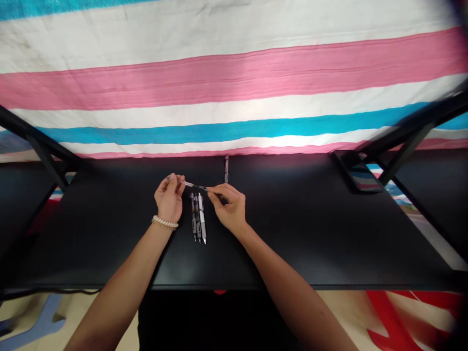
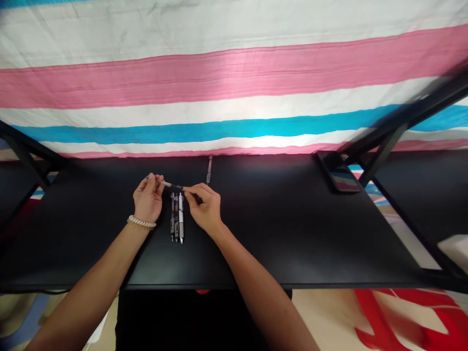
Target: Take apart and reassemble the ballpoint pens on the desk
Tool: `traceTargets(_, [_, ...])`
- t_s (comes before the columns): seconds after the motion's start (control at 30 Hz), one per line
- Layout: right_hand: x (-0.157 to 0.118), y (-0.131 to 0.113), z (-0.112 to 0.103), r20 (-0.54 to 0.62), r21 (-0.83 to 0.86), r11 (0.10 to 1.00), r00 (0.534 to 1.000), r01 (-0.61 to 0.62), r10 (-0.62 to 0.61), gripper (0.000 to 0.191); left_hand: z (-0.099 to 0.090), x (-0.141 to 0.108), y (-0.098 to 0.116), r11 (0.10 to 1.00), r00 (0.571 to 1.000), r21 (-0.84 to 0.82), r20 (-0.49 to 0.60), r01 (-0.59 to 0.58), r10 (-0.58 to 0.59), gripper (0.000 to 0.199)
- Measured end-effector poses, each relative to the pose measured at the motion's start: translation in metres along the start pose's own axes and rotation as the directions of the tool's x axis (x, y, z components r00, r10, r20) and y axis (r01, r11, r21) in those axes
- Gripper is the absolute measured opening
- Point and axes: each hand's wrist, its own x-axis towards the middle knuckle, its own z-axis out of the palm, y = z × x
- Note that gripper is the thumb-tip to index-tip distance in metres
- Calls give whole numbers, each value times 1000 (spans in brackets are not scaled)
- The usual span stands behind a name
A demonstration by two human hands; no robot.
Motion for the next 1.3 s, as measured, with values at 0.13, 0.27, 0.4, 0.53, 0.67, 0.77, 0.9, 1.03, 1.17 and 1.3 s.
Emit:
traceTargets(0.13, [1, 1, -1, -49, 145, 970, 977, -197, 206, 18, -2, 5, 2, 1000, 999, -7, -43, -26, 26, 22])
traceTargets(0.27, [5, 2, -3, -59, 261, 922, 949, -286, 311, 27, -1, 6, 5, 1000, 998, -8, -59, -12, 11, 19])
traceTargets(0.4, [6, 1, -4, -21, 277, 905, 940, -322, 341, 31, -1, 5, 5, 1000, 999, -19, -44, 23, -24, 18])
traceTargets(0.53, [3, 2, -2, 24, 251, 908, 940, -335, 340, 32, -2, 4, 4, 998, 998, -18, -10, 58, -58, 16])
traceTargets(0.67, [2, 1, -1, 24, 250, 909, 941, -333, 338, 33, -2, 3, 3, 998, 998, 6, -13, 57, -56, 17])
traceTargets(0.77, [3, 0, -2, 19, 253, 909, 941, -330, 337, 33, -2, 3, 3, 999, 999, 17, -8, 46, -46, 18])
traceTargets(0.9, [3, -1, -2, 15, 267, 909, 944, -321, 329, 31, -2, 3, 2, 999, 999, 13, -12, 48, -47, 18])
traceTargets(1.03, [3, 1, -2, 17, 271, 909, 946, -316, 324, 30, -2, 3, 2, 999, 999, 14, -2, 46, -46, 20])
traceTargets(1.17, [3, 0, -2, 18, 264, 911, 946, -317, 324, 32, -2, 3, 3, 999, 999, 26, 2, 47, -47, 21])
traceTargets(1.3, [3, -1, -3, 20, 254, 913, 946, -319, 324, 33, -2, 3, 3, 999, 999, 14, -7, 51, -51, 21])
